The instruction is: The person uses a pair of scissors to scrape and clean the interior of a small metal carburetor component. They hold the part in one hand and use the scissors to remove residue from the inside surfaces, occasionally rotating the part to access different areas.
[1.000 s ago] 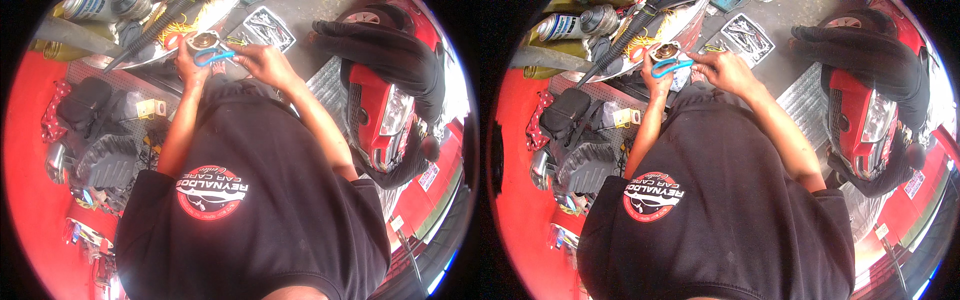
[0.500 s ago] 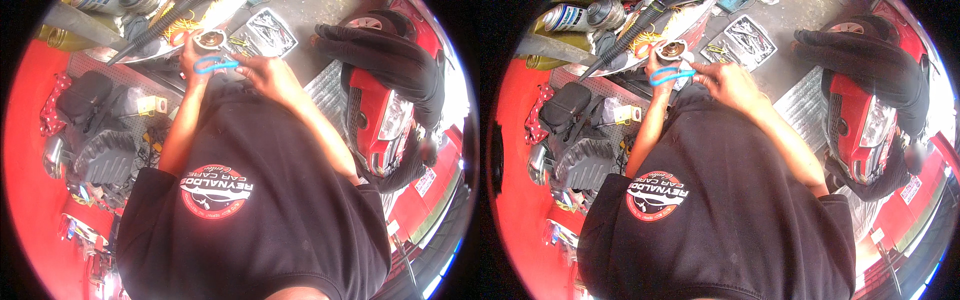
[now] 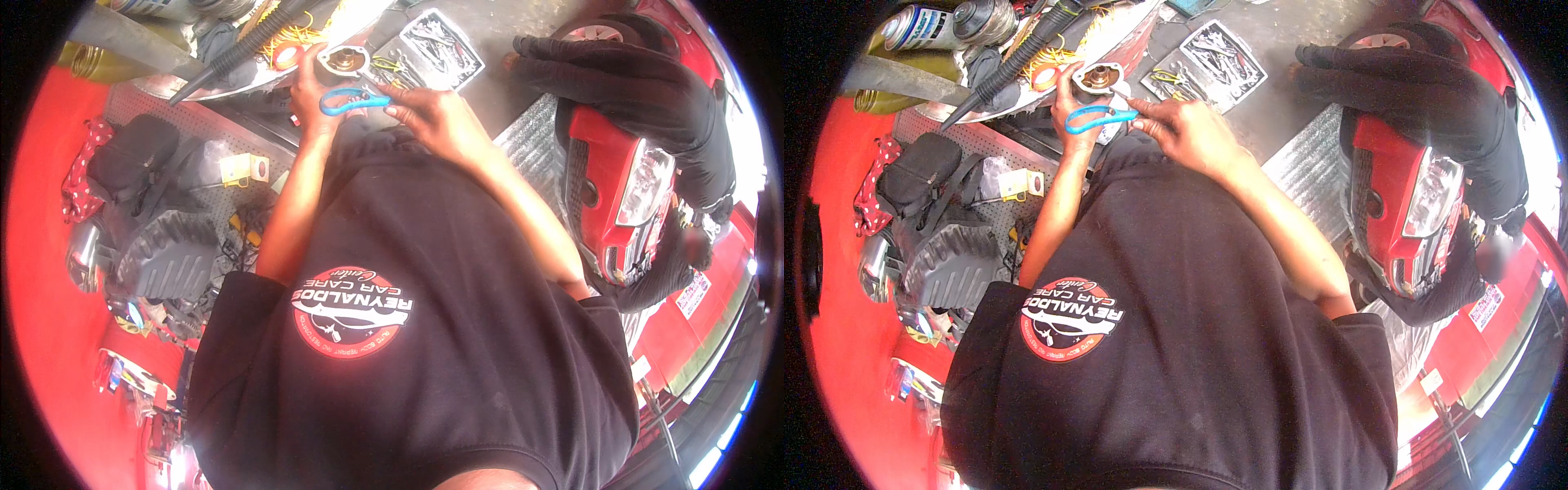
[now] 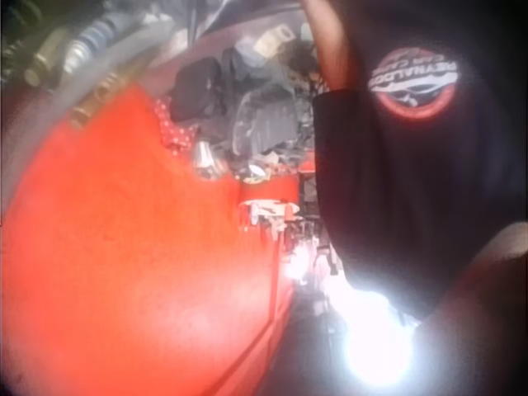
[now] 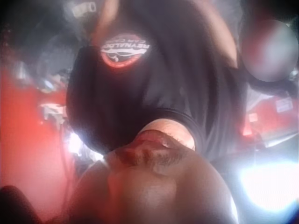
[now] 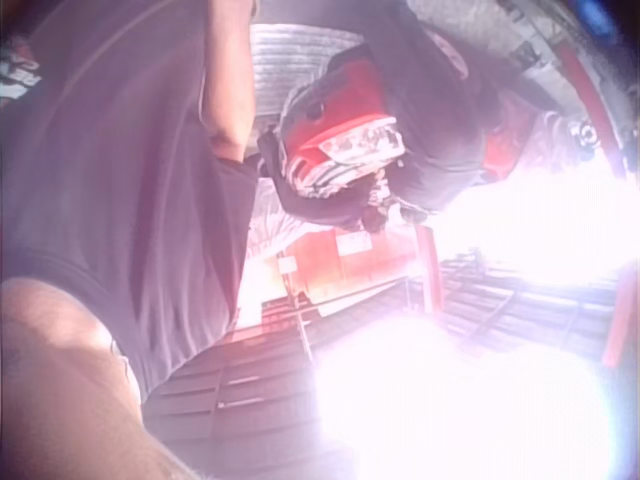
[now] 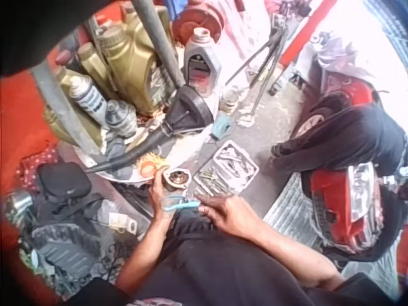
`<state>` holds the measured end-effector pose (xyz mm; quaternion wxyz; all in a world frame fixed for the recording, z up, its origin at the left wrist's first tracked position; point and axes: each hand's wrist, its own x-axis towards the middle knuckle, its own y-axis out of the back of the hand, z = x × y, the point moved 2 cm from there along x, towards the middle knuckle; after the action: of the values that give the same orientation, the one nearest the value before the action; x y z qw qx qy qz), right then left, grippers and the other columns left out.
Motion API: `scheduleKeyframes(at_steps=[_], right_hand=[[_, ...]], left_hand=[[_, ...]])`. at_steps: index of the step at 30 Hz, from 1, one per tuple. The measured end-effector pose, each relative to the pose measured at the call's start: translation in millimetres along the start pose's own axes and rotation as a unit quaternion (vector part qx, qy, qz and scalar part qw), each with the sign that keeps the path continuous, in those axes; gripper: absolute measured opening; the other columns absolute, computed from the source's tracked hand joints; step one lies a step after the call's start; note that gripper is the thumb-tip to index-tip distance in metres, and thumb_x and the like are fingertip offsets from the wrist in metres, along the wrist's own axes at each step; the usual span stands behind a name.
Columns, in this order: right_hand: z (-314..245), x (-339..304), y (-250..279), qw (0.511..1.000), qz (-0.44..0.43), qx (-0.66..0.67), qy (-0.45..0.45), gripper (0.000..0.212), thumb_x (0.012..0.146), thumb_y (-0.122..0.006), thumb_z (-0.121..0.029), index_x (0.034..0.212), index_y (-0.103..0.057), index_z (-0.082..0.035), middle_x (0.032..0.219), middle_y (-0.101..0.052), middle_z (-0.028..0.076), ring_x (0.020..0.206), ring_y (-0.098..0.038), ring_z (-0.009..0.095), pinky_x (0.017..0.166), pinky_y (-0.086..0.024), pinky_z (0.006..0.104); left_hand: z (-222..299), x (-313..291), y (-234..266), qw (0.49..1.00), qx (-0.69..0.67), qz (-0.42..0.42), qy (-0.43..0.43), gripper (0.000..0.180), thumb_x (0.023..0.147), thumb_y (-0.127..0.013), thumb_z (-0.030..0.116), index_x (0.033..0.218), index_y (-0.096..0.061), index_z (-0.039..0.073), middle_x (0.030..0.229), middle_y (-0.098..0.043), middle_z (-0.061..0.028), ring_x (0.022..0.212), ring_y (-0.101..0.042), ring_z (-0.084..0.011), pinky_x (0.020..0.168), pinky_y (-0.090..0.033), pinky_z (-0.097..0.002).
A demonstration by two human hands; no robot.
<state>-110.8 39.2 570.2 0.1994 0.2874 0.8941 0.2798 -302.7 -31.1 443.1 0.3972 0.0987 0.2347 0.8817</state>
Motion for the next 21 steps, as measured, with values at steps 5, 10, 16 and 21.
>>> scheduleKeyframes(at_steps=[5, 10, 16, 21], right_hand=[[19.2, 0.6, -11.7, 0.997, 0.025, 0.048, -0.05, 0.039, 0.098, -0.071, -0.029, 0.133, -0.071, -0.012, 0.103, -0.075, 0.018, 0.091, -0.073, 0.036, 0.08, -0.056, 0.0436], [2.2, -3.9, -5.2, 0.998, -0.008, 0.055, -0.027, 0.039, 0.098, -0.071, -0.028, 0.133, -0.071, -0.01, 0.106, -0.075, 0.02, 0.094, -0.073, 0.036, 0.083, -0.056, 0.0434], [21.2, 9.8, -7.5, 0.998, 0.032, 0.043, 0.014, 0.041, 0.099, -0.071, -0.023, 0.138, -0.068, -0.014, 0.091, -0.072, 0.016, 0.077, -0.07, 0.029, 0.075, -0.055, 0.041], [15.2, 8.1, -0.2, 0.999, -0.018, 0.025, 0.024, 0.042, 0.099, -0.071, -0.021, 0.14, -0.067, -0.016, 0.088, -0.07, 0.016, 0.072, -0.069, 0.025, 0.073, -0.054, 0.0385]], left_hand=[[12.1, -3.0, 2.8, 1.0, -0.027, 0.007, -0.013, 0.075, 0.069, -0.088, 0.001, 0.136, -0.058, 0.014, 0.125, -0.073, -0.0121, 0.116, -0.071, -0.0261, 0.098, -0.056, -0.0378], [-6.8, 2.5, -2.7, 0.993, -0.113, -0.002, -0.019, 0.074, 0.069, -0.092, 0.004, 0.134, -0.058, 0.009, 0.121, -0.072, -0.0077, 0.112, -0.07, -0.0187, 0.099, -0.055, -0.0346], [-5.8, 1.5, -4.8, 0.985, -0.167, -0.007, -0.032, 0.07, 0.07, -0.092, 0.004, 0.132, -0.059, 0.009, 0.122, -0.07, -0.0067, 0.111, -0.068, -0.0163, 0.098, -0.055, -0.0328], [-12.9, 4.9, -8.0, 0.983, -0.18, 0.003, -0.04, 0.069, 0.069, -0.093, 0.003, 0.129, -0.059, 0.007, 0.122, -0.069, -0.0069, 0.111, -0.068, -0.017, 0.098, -0.055, -0.0327]])
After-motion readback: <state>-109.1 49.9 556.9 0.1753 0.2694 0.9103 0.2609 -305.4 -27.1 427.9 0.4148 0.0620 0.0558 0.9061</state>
